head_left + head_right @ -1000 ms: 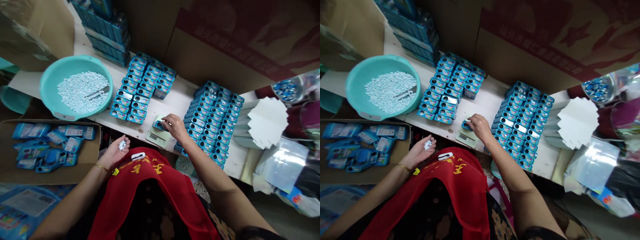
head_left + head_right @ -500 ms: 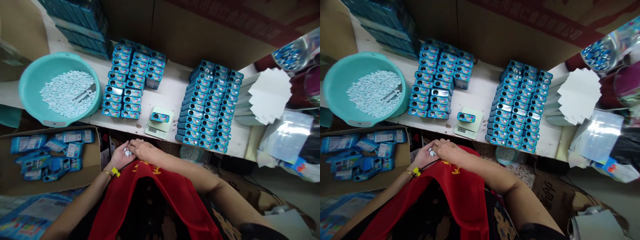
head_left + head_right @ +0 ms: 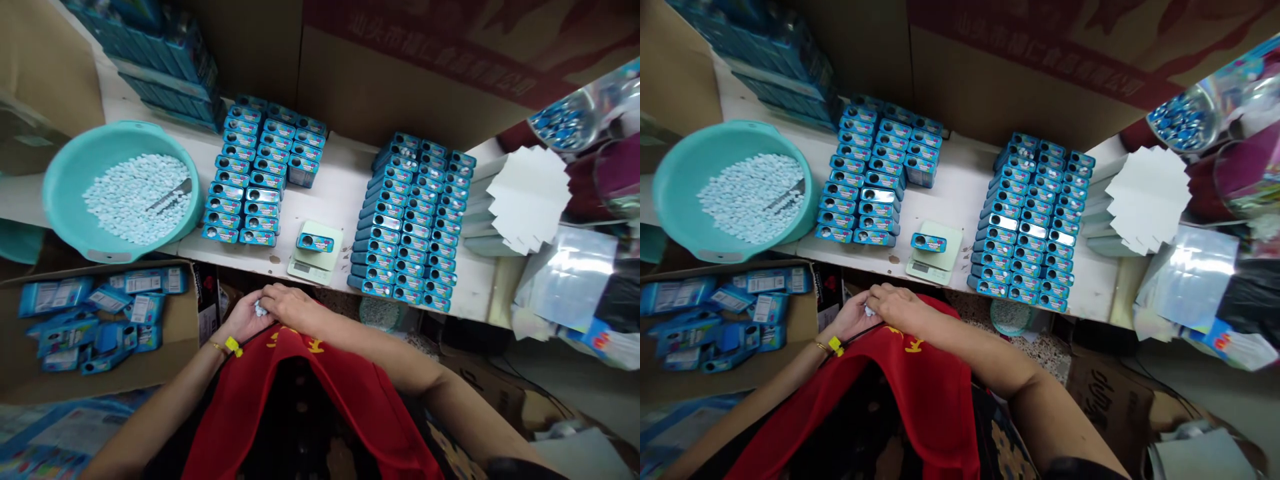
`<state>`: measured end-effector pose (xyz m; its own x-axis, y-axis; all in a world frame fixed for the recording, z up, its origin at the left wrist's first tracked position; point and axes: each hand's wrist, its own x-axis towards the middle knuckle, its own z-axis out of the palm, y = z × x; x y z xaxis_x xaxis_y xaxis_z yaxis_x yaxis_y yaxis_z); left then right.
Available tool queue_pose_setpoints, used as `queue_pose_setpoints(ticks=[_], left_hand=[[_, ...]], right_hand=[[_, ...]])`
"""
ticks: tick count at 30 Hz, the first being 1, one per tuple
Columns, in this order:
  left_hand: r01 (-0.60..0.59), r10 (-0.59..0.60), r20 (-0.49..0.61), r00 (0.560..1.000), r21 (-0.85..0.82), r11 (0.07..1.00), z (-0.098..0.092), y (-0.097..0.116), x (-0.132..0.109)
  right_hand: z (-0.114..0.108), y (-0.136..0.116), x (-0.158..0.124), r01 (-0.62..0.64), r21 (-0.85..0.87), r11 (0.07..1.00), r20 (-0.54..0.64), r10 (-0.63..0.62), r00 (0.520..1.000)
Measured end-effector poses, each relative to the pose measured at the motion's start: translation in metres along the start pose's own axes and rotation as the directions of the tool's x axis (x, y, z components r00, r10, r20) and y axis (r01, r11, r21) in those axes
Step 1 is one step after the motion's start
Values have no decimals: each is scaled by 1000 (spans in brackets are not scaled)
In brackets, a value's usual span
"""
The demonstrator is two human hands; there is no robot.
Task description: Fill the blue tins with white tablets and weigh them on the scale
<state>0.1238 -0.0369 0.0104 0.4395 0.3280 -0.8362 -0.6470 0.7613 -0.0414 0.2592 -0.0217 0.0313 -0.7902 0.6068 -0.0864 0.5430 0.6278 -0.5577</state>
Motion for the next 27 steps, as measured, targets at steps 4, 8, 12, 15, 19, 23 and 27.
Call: queue_pose_setpoints(ticks=[4, 8, 12, 15, 19, 23, 27], left_hand=[[14, -15, 19, 1000, 46, 999, -3, -3, 6], [-31, 30, 15, 999, 92, 995, -12, -1, 8], [-47, 47, 4, 999, 103, 994, -15, 2, 9], [-77, 70, 75, 995, 93, 993, -10, 3, 9], [-106, 79, 184, 980, 138, 985, -9, 2, 10], [-143, 102, 226, 969, 173, 974, -17, 4, 8], [-125, 64, 249, 966, 239, 963, -18, 7, 0]], right_hand=[[-2, 7, -11, 76, 134, 988, -70, -67, 995], [2, 33, -51, -207, 397, 894, -395, 370, 841], [6, 68, -82, -429, 670, 606, -462, 792, 398], [-1, 69, -77, -408, 651, 640, -476, 763, 438], [-11, 32, -42, -226, 423, 878, -301, 371, 879], [-5, 5, -14, -188, 199, 962, -48, 201, 978], [4, 8, -8, -142, 161, 977, 2, 144, 990]])
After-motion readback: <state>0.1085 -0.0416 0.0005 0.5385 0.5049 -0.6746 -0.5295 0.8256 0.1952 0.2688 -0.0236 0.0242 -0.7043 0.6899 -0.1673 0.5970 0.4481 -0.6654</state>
